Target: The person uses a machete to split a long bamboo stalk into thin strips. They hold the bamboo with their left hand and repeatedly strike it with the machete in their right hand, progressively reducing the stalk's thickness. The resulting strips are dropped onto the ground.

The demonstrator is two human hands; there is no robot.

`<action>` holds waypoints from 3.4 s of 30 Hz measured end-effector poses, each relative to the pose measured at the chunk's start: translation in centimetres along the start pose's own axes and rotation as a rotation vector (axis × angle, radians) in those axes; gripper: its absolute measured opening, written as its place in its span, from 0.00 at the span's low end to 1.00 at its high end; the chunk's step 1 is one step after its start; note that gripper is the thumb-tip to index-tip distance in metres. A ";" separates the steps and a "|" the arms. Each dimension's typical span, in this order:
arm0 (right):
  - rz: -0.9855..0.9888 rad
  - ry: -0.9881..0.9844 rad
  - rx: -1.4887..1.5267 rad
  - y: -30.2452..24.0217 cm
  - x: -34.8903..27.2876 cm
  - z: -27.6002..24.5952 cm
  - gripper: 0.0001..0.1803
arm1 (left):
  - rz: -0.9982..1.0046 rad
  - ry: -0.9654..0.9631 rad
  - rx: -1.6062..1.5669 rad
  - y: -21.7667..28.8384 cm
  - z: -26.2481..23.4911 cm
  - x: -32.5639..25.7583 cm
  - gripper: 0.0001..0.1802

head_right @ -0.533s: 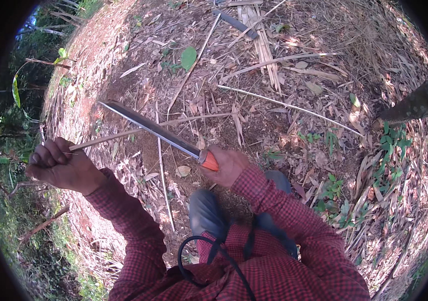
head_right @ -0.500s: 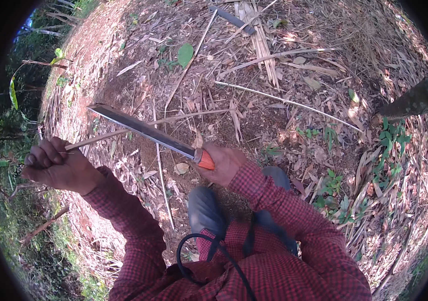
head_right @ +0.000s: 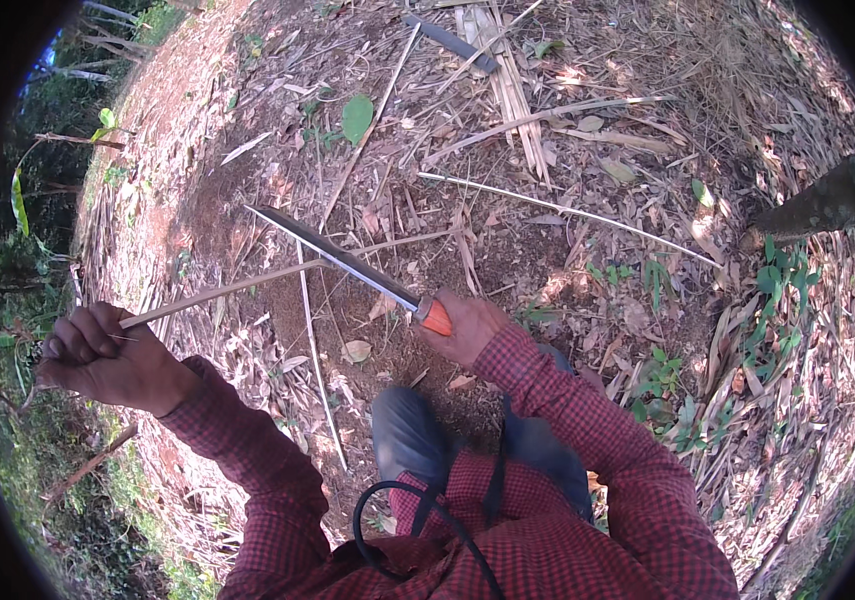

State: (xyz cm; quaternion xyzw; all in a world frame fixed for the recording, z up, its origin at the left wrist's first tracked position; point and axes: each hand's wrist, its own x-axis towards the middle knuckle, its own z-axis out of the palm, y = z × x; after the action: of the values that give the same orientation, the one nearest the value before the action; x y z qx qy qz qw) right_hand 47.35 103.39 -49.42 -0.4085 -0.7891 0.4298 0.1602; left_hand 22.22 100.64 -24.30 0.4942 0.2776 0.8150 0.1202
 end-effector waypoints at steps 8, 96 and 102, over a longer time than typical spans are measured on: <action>0.142 -0.052 -0.041 3.1 0.2 0.6 0.24 | 0.041 0.117 0.126 -0.6 1.0 -0.3 0.19; 0.353 -0.064 -0.202 6.8 -3.2 0.9 0.27 | -0.025 0.178 -0.035 -1.3 1.0 -2.8 0.22; 0.437 -0.078 -0.156 12.6 -2.5 3.0 0.30 | -0.049 0.237 -0.034 -1.8 1.1 -1.7 0.22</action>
State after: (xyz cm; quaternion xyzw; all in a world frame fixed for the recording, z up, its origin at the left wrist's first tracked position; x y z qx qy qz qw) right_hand 53.47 103.49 -61.16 -0.5638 -0.7184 0.4074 0.0005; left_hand 23.86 101.71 -26.17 0.3852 0.2881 0.8692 0.1148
